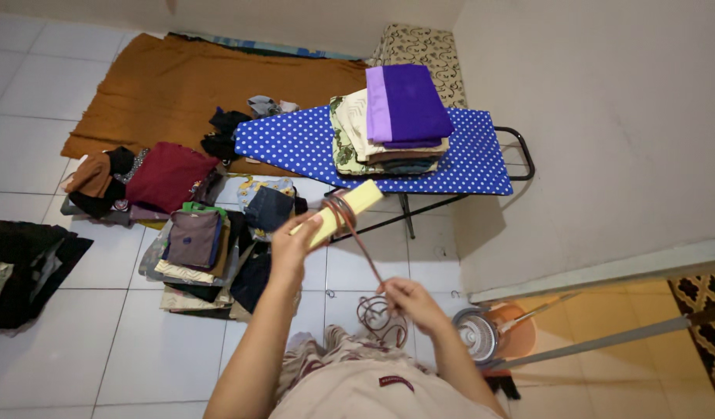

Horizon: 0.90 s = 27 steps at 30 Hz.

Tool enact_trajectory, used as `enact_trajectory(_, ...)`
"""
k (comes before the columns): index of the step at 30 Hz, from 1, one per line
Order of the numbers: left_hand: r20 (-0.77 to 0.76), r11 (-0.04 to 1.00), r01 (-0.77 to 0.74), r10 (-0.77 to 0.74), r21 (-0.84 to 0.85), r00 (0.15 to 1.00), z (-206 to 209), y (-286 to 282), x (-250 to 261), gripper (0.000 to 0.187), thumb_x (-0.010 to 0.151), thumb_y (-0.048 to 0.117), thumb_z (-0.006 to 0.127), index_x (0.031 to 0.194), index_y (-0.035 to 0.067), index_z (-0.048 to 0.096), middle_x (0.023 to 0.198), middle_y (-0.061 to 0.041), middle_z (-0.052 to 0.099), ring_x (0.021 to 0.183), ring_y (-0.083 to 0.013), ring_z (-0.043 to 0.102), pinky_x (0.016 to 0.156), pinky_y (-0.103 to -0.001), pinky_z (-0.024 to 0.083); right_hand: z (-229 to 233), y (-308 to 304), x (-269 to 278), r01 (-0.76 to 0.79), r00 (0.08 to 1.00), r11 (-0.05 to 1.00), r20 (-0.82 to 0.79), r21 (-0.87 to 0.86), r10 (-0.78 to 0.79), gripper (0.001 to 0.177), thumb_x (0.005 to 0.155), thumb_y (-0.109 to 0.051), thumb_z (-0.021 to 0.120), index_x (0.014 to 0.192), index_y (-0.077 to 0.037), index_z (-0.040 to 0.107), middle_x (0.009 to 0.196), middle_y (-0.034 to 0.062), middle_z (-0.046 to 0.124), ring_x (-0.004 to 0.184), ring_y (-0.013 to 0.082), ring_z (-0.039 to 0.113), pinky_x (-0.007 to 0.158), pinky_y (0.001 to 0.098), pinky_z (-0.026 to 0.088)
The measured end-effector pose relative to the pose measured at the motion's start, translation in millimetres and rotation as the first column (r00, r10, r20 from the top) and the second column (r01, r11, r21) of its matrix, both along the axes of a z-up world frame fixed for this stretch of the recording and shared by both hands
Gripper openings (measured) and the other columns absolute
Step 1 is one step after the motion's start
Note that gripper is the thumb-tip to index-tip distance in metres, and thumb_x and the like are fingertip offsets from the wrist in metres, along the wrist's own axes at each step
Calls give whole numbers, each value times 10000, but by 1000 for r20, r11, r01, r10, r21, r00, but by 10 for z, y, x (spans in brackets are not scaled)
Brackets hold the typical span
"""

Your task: The person picks up a pink and white iron from an ironing board, walks to a nearby shelf, and places the iron on top of a stack of items. They then return to the ironing board, pick up a yellow power strip, and wrap the iron's cord around it. The person continues wrapping the cord around the power strip while standing near the ironing board.

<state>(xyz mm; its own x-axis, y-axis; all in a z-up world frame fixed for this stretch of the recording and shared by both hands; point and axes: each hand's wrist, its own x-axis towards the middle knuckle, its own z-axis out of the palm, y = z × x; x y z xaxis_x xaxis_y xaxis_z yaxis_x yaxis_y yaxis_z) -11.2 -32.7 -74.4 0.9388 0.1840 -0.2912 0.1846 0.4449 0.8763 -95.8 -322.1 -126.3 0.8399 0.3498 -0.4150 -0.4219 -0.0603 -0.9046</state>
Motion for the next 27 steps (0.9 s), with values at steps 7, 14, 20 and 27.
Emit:
enact_trajectory(7, 1, 877, 302, -325, -373, 946, 103, -122, -111, 508, 819, 335, 721, 1127, -67, 679, 1000, -196, 745, 852, -306, 755, 703, -467, 642, -890, 79, -31, 8, 991, 996, 131, -92, 4, 340, 1062, -303, 548, 986, -15, 712, 826, 42, 725, 817, 129, 671, 803, 259, 523)
enact_trajectory(14, 168, 597, 796, -799, 103, 578, 343, 64, -171, 515, 727, 301, 791, 1119, -32, 765, 1012, -187, 766, 882, -262, 729, 784, -371, 588, -597, -76, 511, 268, 962, 936, 107, -227, -249, 217, 888, -294, 699, 929, -82, 715, 847, 6, 716, 727, 117, 671, 672, 322, 587)
enact_trajectory(20, -151, 229, 491, -771, 841, 618, 549, -224, -276, 510, 621, 372, 851, 1018, 58, 787, 988, -169, 764, 904, -305, 734, 820, -380, 571, 153, -179, 878, 384, 862, 804, 488, -453, -136, 386, 873, -318, 852, 760, 14, 691, 652, 6, 591, 609, 92, 489, 525, 287, 429)
enact_trajectory(27, 191, 484, -22, -302, 875, 934, 457, -412, -230, 545, 714, 343, 834, 1122, 1, 719, 1021, -179, 694, 925, -352, 680, 793, -439, 548, 621, 155, 483, 181, 945, 938, 318, -294, -83, 226, 949, -216, 646, 1085, -36, 663, 695, 7, 606, 520, 91, 534, 461, 273, 458)
